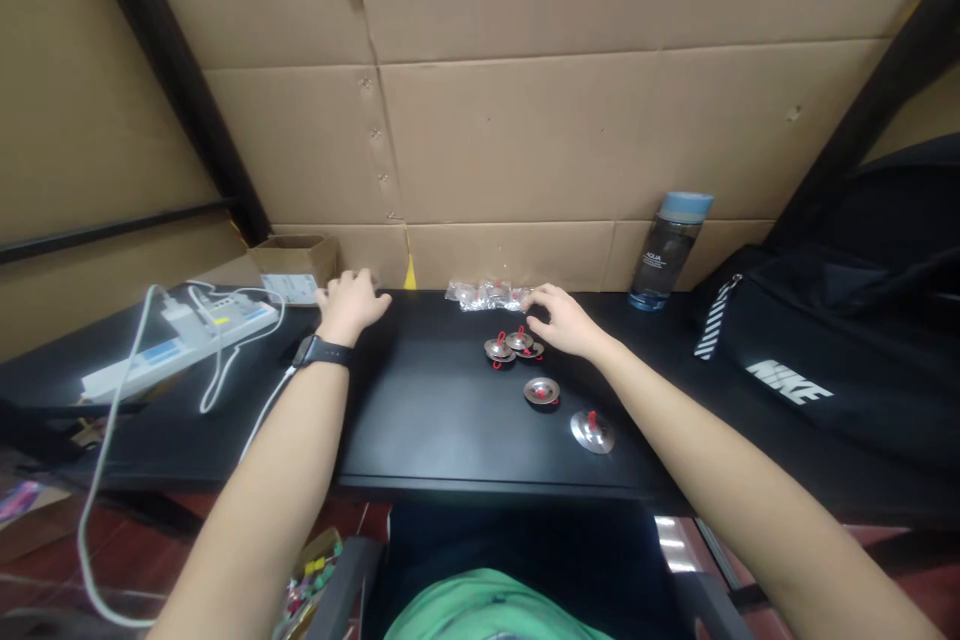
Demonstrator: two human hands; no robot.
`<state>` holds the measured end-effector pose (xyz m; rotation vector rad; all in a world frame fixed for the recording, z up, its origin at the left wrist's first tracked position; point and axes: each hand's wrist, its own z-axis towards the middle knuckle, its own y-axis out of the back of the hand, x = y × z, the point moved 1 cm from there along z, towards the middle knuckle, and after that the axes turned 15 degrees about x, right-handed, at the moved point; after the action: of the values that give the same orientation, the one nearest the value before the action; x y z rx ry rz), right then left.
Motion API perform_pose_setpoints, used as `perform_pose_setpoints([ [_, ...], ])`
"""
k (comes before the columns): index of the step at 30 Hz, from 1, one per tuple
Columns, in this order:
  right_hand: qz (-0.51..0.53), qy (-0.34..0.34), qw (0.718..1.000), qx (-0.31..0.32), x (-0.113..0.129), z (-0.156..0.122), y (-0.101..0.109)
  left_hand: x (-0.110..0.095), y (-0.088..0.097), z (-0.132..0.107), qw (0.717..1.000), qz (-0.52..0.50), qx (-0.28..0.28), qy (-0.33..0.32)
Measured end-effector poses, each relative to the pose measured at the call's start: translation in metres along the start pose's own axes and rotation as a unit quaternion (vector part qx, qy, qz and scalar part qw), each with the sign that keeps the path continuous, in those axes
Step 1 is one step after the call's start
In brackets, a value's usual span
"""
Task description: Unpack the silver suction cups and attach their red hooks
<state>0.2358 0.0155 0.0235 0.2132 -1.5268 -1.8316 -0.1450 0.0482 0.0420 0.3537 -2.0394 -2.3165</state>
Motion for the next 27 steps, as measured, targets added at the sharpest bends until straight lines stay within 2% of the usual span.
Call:
perform_pose_setpoints([
  [2,-0.004,-0.001,0.998,0.064,0.001,-0.004,0.011,-0.015,-0.005,-0.004,0.999,0.016,0.009,-0.039],
  [4,0.012,-0.006,0.985,0.173,0.003,-0.009,0.025,-0.028,-0.010,-0.009,0.997,0.028,0.017,-0.075],
  [8,0.101,-0.018,0.922,0.373,0.009,-0.024,0.050,-0.049,-0.019,-0.019,0.989,0.034,0.025,-0.142],
  [10,0.129,-0.039,0.887,0.442,0.014,-0.029,0.056,-0.056,-0.022,-0.022,0.985,0.036,0.027,-0.164],
  [12,0.131,-0.060,0.865,0.482,0.018,-0.033,0.058,-0.061,-0.024,-0.024,0.982,0.035,0.031,-0.184],
  [17,0.121,-0.068,0.842,0.521,0.029,-0.038,0.058,-0.067,-0.028,-0.024,0.976,0.018,0.046,-0.210],
  [20,0.107,-0.073,0.841,0.526,0.033,-0.038,0.057,-0.070,-0.029,-0.025,0.974,0.006,0.051,-0.221],
  [25,0.075,-0.021,0.892,0.445,0.035,-0.028,0.041,-0.073,-0.029,-0.028,0.973,-0.001,0.053,-0.224],
  [27,0.062,-0.017,0.894,0.443,0.033,-0.026,0.034,-0.073,-0.030,-0.027,0.973,-0.001,0.055,-0.224],
])
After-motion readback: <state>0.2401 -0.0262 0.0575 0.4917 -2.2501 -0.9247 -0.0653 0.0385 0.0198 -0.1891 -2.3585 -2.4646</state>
